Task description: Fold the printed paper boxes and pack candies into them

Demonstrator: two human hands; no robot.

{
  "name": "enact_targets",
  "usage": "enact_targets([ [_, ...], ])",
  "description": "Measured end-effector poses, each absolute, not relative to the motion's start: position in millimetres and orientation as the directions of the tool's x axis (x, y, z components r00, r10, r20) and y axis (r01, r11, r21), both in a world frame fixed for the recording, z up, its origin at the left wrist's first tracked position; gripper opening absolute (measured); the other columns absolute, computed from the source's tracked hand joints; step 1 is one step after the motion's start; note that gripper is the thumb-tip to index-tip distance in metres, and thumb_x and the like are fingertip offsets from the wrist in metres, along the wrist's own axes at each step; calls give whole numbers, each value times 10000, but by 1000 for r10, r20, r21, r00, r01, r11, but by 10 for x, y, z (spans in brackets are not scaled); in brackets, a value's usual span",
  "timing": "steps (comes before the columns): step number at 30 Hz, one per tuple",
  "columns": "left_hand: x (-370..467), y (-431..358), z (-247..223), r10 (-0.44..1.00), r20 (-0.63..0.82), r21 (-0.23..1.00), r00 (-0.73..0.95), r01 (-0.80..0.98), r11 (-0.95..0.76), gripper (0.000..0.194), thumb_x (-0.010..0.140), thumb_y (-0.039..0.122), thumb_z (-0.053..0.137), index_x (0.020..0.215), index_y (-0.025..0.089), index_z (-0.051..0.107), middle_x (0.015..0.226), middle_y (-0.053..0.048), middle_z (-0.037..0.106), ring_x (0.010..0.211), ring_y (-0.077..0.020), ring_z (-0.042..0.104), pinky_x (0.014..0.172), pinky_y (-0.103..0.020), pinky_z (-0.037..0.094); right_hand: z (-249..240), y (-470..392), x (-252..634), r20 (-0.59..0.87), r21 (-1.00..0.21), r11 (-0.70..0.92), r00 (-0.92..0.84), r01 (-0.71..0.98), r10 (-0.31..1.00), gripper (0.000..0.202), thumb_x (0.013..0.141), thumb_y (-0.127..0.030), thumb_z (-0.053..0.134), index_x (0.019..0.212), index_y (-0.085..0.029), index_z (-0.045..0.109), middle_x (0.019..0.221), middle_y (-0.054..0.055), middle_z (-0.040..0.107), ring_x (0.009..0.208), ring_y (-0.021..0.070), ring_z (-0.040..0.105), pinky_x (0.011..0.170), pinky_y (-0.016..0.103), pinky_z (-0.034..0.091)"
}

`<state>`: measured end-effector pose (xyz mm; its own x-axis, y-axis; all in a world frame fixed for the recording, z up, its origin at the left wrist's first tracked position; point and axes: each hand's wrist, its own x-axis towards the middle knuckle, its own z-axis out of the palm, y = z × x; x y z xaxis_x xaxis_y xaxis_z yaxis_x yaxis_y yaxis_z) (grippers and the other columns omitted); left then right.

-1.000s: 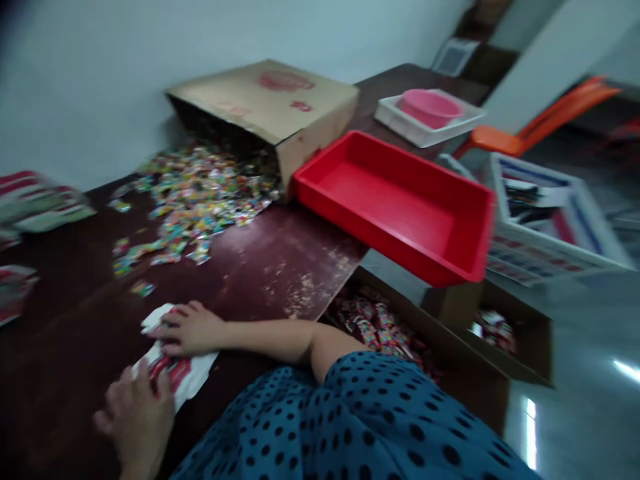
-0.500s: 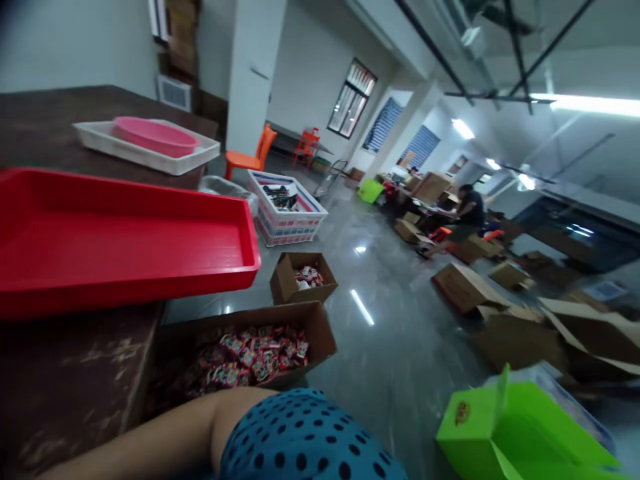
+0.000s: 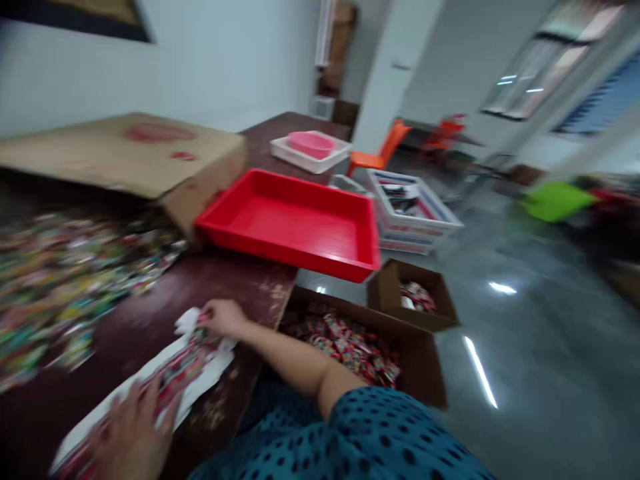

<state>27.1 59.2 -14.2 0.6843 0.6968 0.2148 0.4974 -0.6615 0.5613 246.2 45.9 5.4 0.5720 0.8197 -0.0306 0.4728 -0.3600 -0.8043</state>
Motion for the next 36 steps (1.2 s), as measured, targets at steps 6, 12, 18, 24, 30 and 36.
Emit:
enact_targets([
  [6, -29, 263, -105, 773, 184, 613, 607, 544, -573, 359, 870, 305, 506, 1207, 223, 597, 1362, -111, 520, 1321, -286, 398, 1100, -495, 291, -347, 427, 2664, -60, -914, -216, 411, 344, 910, 216, 778, -343, 593, 669, -163, 544, 641, -22, 565, 625, 109, 476, 602, 221, 368],
  [12, 55, 42, -21, 873, -27, 924, 487, 345, -164, 400, 863, 358, 531, 1220, 180, 560, 1261, -118, 597, 1158, -244, 544, 1020, -414, 395, -293, 129, 2308, -56, -972, -105, 228, 209, 972, 314, 860, -488, 451, 760, -191, 473, 642, -32, 494, 580, 115, 460, 578, 232, 401],
  [18, 187, 125, -192, 888, -143, 953, 438, 302, 4, 256, 836, 343, 501, 730, 122, 577, 654, -18, 573, 623, -150, 504, 582, -264, 404, -142, -163, 1745, 355, -788, 222, 130, 574, 926, 196, 873, -326, 535, 1022, -218, 604, 1164, 97, 569, 1118, 239, 492, 979, 417, 367],
  [24, 142, 134, -208, 891, -130, 932, 435, 359, -39, 232, 760, 326, 601, 635, 140, 539, 572, 32, 498, 563, -119, 441, 538, -231, 329, -131, -175, 1885, 316, -791, 243, 35, 562, 948, 172, 821, -368, 626, 844, -198, 604, 1349, 115, 470, 1242, 265, 432, 1024, 439, 345],
  [30, 54, 369, 200, 954, 90, 866, 286, 451, -216, 409, 734, 371, 682, 1084, 176, 600, 1078, -99, 643, 1007, -241, 583, 872, -345, 433, 218, 147, 2325, 254, -817, 186, 50, 545, 966, 265, 785, -435, 670, 713, -194, 586, 1393, 99, 436, 1298, 288, 371, 1062, 480, 294],
  [36, 60, 259, 318, 687, -251, 968, 682, 160, 195, 286, 758, 379, 630, 911, 137, 639, 851, -71, 682, 838, -240, 615, 790, -377, 487, 625, 123, 1773, 307, -789, 422, -308, 446, 901, 167, 819, -366, 658, 812, -208, 606, 1431, 79, 417, 1339, 254, 337, 1088, 451, 287],
])
